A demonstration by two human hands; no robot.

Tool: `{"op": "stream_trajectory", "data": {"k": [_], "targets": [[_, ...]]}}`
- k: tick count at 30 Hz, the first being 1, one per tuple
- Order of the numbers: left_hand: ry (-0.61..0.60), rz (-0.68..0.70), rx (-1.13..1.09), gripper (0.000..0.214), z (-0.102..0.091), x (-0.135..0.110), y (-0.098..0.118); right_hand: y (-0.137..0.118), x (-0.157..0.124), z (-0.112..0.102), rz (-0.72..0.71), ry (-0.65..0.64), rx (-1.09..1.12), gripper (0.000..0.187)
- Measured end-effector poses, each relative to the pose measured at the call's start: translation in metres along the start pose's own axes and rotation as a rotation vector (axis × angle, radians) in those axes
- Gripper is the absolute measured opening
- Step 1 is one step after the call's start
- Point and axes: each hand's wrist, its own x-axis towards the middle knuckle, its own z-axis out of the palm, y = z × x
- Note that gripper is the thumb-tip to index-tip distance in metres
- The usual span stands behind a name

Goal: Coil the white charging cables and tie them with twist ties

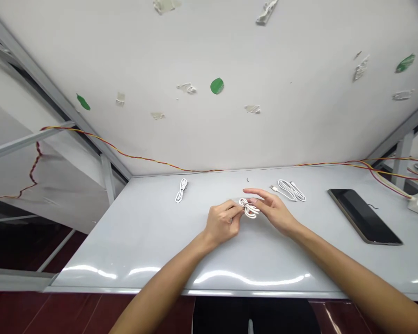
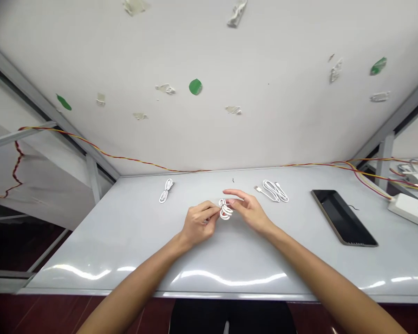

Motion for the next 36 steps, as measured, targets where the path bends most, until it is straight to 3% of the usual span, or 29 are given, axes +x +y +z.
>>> {"op": "stream_trajectory", "data": {"k": [5, 9, 12, 15, 19, 22, 24, 27, 31, 36], "targets": [[0.01, 0.148, 0.287, 0.024, -0.004, -0.002, -0.007, -0.009, -0.001, -0.005, 0.25, -0.216, 0.092, 0.05], [-0.011, 0.258, 0.406, 0.026, -0.004, -0.001, -0.007, -0.01, -0.002, -0.011, 0.277, -0.234, 0.113, 0.057], [-0.072, 0.253, 0.384, 0.025, -0.004, -0.002, -0.005, -0.009, -0.002, -0.01, 0.24, -0.256, 0.073, 0.062], [-0.082, 0.113, 0.201, 0.024, -0.003, -0.001, -0.004, -0.005, -0.003, -0.008, 0.138, -0.28, 0.004, 0.064], [-0.055, -0.208, -0.196, 0.02, -0.005, 0.006, -0.002, 0.004, -0.004, -0.006, -0.085, -0.181, -0.223, 0.051], [-0.155, -0.484, -0.548, 0.023, -0.008, 0.011, -0.002, 0.006, -0.005, -0.003, -0.24, -0.11, -0.38, 0.04], [-0.223, -0.627, -0.74, 0.029, -0.009, 0.013, -0.003, 0.002, -0.005, -0.001, -0.254, -0.126, -0.379, 0.036], [-0.222, -0.658, -0.807, 0.029, -0.009, 0.014, -0.003, -0.009, -0.005, -0.002, -0.062, -0.259, -0.147, 0.034], [-0.088, -0.492, -0.623, 0.019, -0.008, 0.014, 0.0, -0.018, -0.004, -0.006, 0.233, -0.329, 0.273, 0.025], [0.085, -0.347, -0.353, 0.016, -0.006, 0.012, -0.001, -0.016, -0.004, -0.009, 0.3, -0.269, 0.439, 0.027]]}}
